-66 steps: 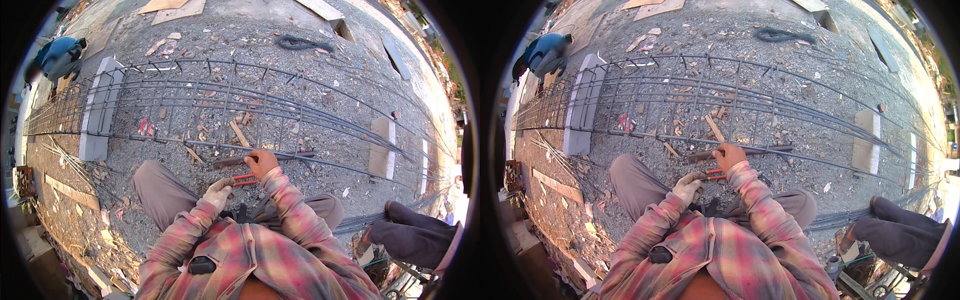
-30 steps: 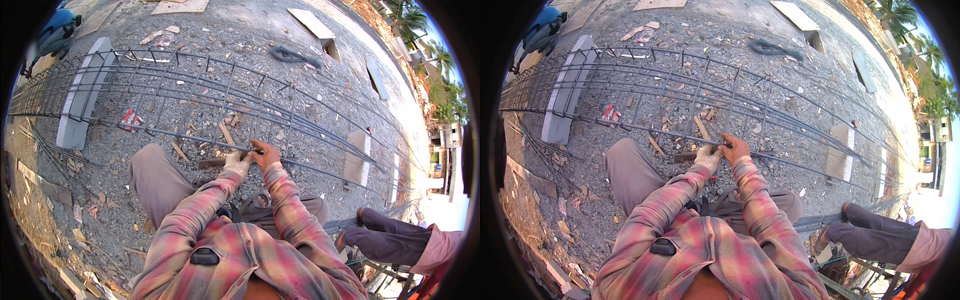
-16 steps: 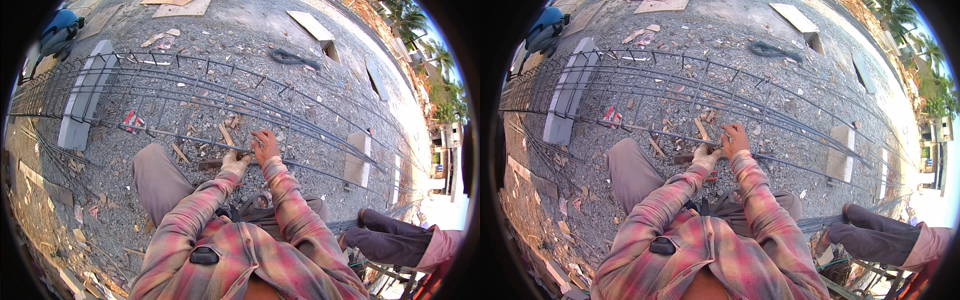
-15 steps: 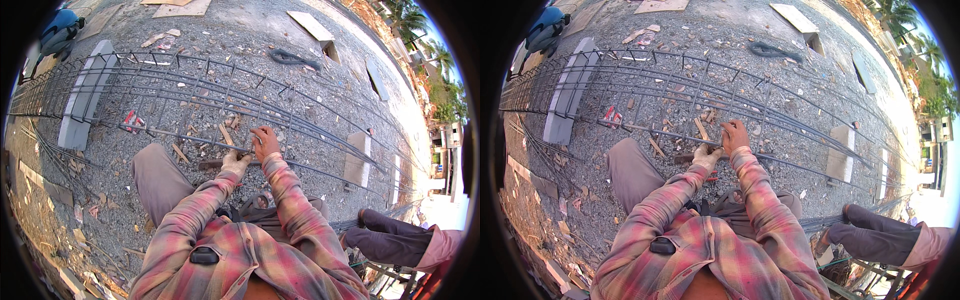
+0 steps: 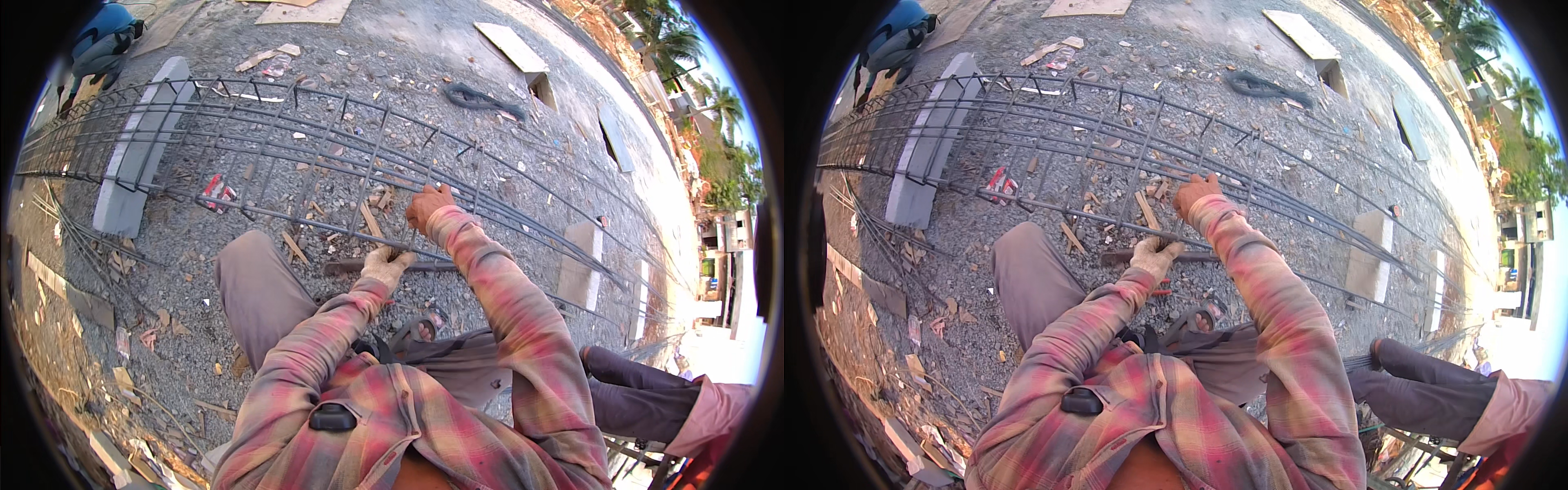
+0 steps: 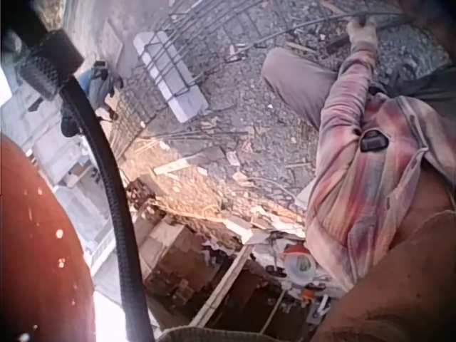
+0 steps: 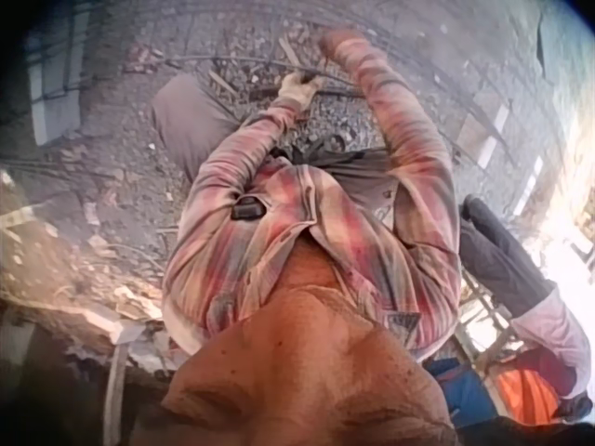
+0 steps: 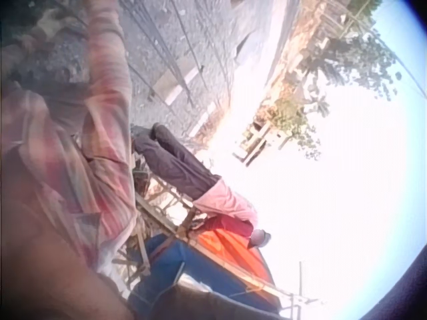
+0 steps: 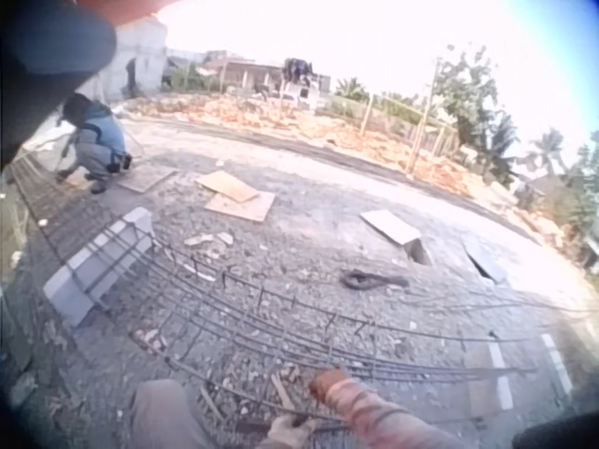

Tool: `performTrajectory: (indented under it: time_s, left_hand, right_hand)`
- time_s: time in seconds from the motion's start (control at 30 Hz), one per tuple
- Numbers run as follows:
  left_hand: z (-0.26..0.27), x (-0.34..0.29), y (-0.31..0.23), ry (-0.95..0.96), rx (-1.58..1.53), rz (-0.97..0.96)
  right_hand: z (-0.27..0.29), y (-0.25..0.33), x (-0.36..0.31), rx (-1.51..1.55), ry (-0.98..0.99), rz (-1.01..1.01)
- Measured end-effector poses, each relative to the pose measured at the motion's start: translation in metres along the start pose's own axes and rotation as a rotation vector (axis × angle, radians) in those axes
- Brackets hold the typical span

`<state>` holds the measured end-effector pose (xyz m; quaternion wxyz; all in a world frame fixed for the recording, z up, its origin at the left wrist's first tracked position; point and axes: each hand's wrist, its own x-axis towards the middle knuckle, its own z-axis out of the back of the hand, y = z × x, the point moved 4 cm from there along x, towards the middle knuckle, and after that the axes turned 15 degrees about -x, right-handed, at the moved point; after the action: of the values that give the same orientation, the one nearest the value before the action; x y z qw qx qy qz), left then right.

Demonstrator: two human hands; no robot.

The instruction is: The person constructs a rebar reinforcement cage by tying metal wires around overlapping steel rods and stirrups using a hand tool.

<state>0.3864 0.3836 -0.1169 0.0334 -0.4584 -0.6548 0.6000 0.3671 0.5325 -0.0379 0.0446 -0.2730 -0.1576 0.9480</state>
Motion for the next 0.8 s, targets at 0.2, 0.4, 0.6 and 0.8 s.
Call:
performTrajectory:
  time_s: [0.2,0.4,0.6,0.8]
  left_hand:
    - [0.0,0.0,0.003,0.06,-0.006,-0.109]
    - [-0.003,0.006,0.009,0.041,0.308,-0.42]
    - [-0.005,0.005,0.007,-0.013,0.43,-0.543]
    - [-0.002,0.008,0.009,-0.001,0.554,-0.554]
  right_hand:
    - [0.004,-0.007,-0.017,0.195,0.044,-0.085]
    - [-0.009,-0.009,-0.028,0.555,0.152,-0.241]
    - [-0.027,0.023,-0.062,0.684,0.001,-0.281]
    - [-0.049,0.068,-0.095,0.553,-0.245,-0.341]
